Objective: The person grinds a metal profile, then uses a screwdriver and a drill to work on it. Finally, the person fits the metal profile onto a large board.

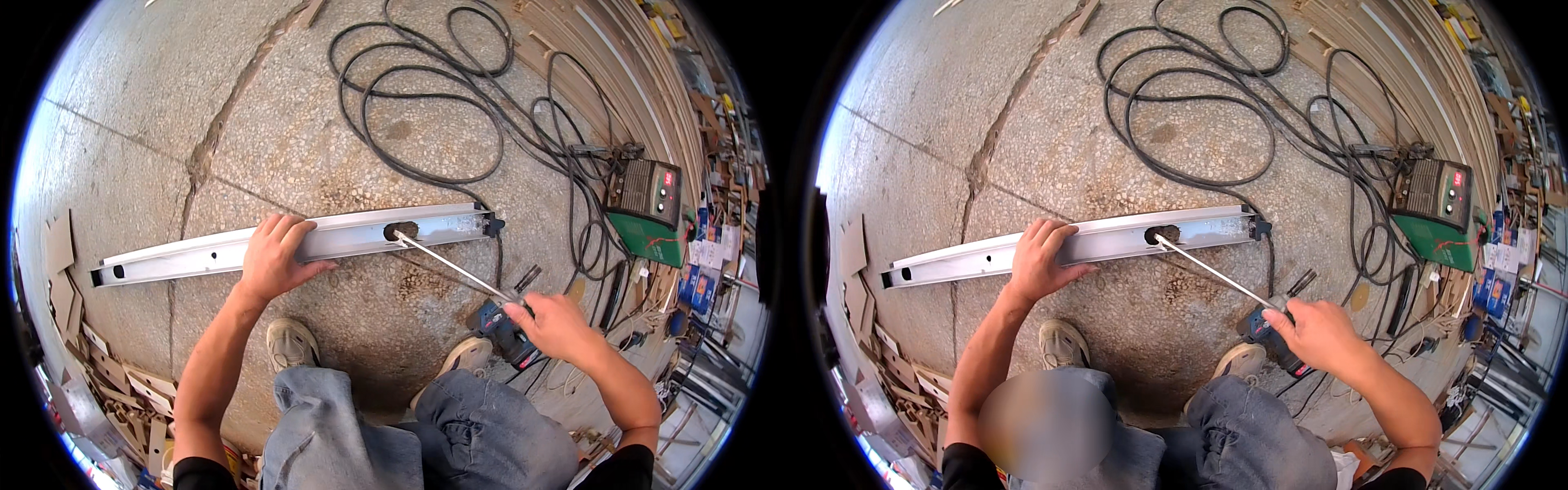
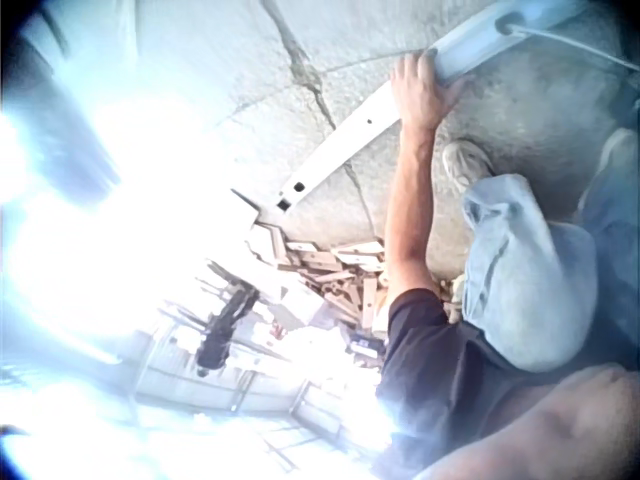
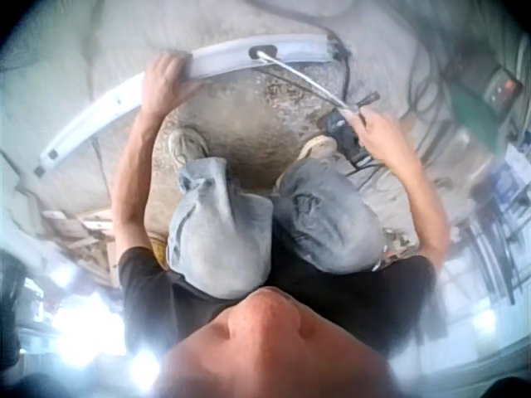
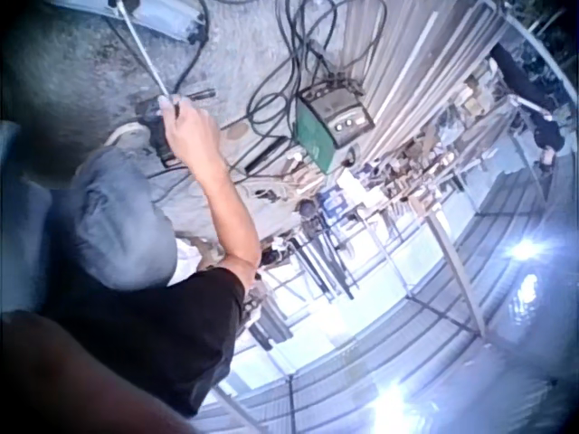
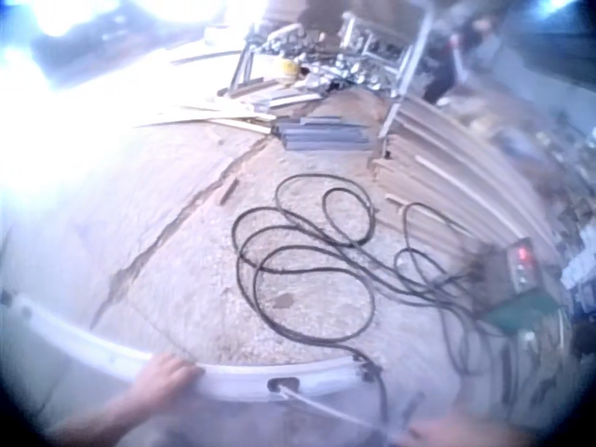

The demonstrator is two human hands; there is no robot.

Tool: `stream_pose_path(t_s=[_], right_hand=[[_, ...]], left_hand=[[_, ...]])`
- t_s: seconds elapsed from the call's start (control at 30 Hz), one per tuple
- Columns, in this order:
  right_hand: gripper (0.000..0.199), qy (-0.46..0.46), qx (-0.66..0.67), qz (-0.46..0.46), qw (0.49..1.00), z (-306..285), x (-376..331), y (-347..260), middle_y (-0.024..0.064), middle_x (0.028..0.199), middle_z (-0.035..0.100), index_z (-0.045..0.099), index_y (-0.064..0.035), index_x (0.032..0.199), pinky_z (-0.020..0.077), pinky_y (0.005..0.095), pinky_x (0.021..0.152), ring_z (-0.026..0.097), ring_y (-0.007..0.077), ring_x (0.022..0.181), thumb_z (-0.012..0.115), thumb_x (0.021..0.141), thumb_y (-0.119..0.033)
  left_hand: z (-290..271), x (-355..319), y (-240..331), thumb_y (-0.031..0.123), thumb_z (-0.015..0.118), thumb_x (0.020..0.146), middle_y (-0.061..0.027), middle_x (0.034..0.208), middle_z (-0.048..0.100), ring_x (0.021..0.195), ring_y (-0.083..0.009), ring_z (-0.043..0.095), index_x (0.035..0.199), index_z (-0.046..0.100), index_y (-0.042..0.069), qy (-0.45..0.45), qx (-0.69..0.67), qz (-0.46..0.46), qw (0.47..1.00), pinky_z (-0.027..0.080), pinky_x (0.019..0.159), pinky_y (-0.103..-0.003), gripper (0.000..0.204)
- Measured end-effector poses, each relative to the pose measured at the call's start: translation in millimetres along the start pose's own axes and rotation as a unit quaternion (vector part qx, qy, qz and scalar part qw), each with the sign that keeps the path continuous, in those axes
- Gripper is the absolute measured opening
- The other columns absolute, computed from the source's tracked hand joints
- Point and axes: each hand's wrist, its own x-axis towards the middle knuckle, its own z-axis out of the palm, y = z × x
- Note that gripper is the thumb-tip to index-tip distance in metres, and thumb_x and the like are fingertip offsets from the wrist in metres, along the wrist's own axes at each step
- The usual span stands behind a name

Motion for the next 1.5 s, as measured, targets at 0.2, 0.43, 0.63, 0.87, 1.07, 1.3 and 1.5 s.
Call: stream_pose_path(t_s=[0.2,0.43,0.63,0.87,1.07,1.3,1.5], right_hand=[[0.059,-0.041,-0.014,0.021,0.999,5,-16,-29,0.0265,0.066,0.064,0.06,0.0007,0.08,0.0506,0.0584,0.062,0.064,0.0521,0.066,0.057,0.11,-0.051],[0.059,-0.003,0.0,-0.005,1.0,22,-31,-37,0.0258,0.065,0.065,0.061,0.0031,0.082,0.052,0.0578,0.061,0.066,0.0508,0.064,0.055,0.111,-0.048],[0.059,0.002,0.034,0.019,0.999,46,-38,-48,0.0249,0.07,0.07,0.065,0.0034,0.088,0.0558,0.058,0.066,0.07,0.0485,0.069,0.053,0.111,-0.049],[0.055,0.047,0.137,0.096,0.985,73,-55,-12,0.0239,0.075,0.07,0.066,-0.0011,0.092,0.0535,0.0594,0.069,0.07,0.0481,0.074,0.056,0.108,-0.053],[0.054,0.079,0.131,0.019,0.988,180,-81,40,0.0213,0.08,0.072,0.064,-0.005,0.091,0.0561,0.0558,0.067,0.072,0.0454,0.076,0.061,0.104,-0.058],[0.041,0.171,0.068,-0.09,0.979,242,-55,47,0.0163,0.11,0.07,0.071,-0.006,0.11,0.058,0.0499,0.083,0.071,0.0396,0.1,0.074,0.097,-0.045],[0.033,0.28,0.163,-0.175,0.93,138,31,-11,0.0158,0.112,0.063,0.069,0.0005,0.115,0.0526,0.0465,0.091,0.062,0.0373,0.105,0.077,0.096,-0.025]], left_hand=[[1,-2,-3,0.045,0.094,0.07,-0.0085,0.11,0.069,0.1,-0.0319,0.065,0.117,0.073,0.006,0.012,0.008,0.013,1.0,0.054,0.089,-0.044,0.065],[5,-5,0,0.039,0.097,0.065,-0.0097,0.109,0.07,0.1,-0.033,0.067,0.114,0.072,0.005,0.045,0.016,0.026,0.999,0.054,0.088,-0.045,0.065],[13,-8,2,0.036,0.1,0.061,-0.0121,0.11,0.069,0.103,-0.0355,0.066,0.117,0.07,0.005,0.055,0.023,0.023,0.998,0.054,0.09,-0.046,0.071],[6,5,24,0.03,0.097,0.067,-0.0118,0.132,0.06,0.128,-0.0355,0.054,0.126,0.069,0.01,0.003,0.067,0.106,0.992,0.042,0.11,-0.056,0.069],[16,66,68,0.035,0.098,0.067,-0.0125,0.143,0.057,0.137,-0.0378,0.049,0.139,0.063,0.011,-0.12,0.047,0.237,0.963,0.036,0.12,-0.058,0.083],[-11,40,44,0.033,0.098,0.068,-0.0161,0.137,0.061,0.129,-0.0377,0.056,0.14,0.061,0.004,-0.122,0.073,0.007,0.99,0.042,0.112,-0.052,0.086],[-1,3,19,0.033,0.097,0.068,-0.0118,0.111,0.07,0.11,-0.0357,0.064,0.121,0.071,0.005,-0.094,0.073,-0.05,0.992,0.049,0.101,-0.048,0.066]])
